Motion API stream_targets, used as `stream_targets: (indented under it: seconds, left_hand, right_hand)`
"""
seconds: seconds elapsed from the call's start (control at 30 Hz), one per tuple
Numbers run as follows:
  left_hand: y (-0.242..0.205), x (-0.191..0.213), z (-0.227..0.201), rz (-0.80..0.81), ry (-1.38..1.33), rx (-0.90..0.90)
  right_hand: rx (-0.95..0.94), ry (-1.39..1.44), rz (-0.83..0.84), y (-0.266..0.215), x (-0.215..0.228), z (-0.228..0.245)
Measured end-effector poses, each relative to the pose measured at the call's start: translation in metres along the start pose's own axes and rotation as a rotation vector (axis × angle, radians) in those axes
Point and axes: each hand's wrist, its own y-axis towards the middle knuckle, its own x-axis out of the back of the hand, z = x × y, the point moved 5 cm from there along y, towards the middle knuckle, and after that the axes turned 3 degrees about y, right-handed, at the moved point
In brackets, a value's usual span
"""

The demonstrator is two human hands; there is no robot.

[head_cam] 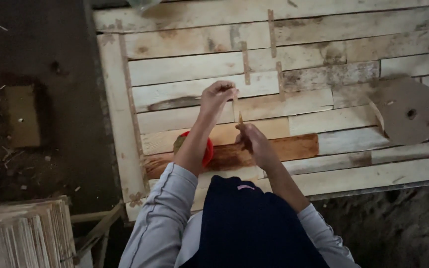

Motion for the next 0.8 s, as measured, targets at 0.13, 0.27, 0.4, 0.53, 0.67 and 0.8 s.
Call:
stream_targets:
  seconds: [0.13,0.27,0.4,0.53,0.67,0.8]
  left_hand:
    - [0.004,-0.001,0.004,-0.073,0.237,0.174]
    - [0.019,0.009,0.037,-0.067,0.408,0.132]
    - [0.02,0.008,0.025,-0.091,0.629,0.164]
    - [0.008,0.01,-0.002,-0.176,0.938,-0.049]
    - [0.004,0.003,-0.004,-0.153,1.028,-0.103]
    - [0.024,0.023,0.062,-0.163,1.093,-0.175]
  right_hand:
    - [-0.149,0.173,-0.108,0.018,0.025,-0.025]
    - [-0.064,-0.078,-0.238,0.024,0.041,-0.024]
    - [-0.021,-0.193,-0.248,0.027,0.037,-0.028]
    - [-0.23,-0.156,-0.224,0.03,0.032,-0.057]
    - [-0.344,-0.113,-0.205,0.038,0.03,-0.08]
    - [-0.371,-0.075,-0.212,0.042,0.029,-0.093]
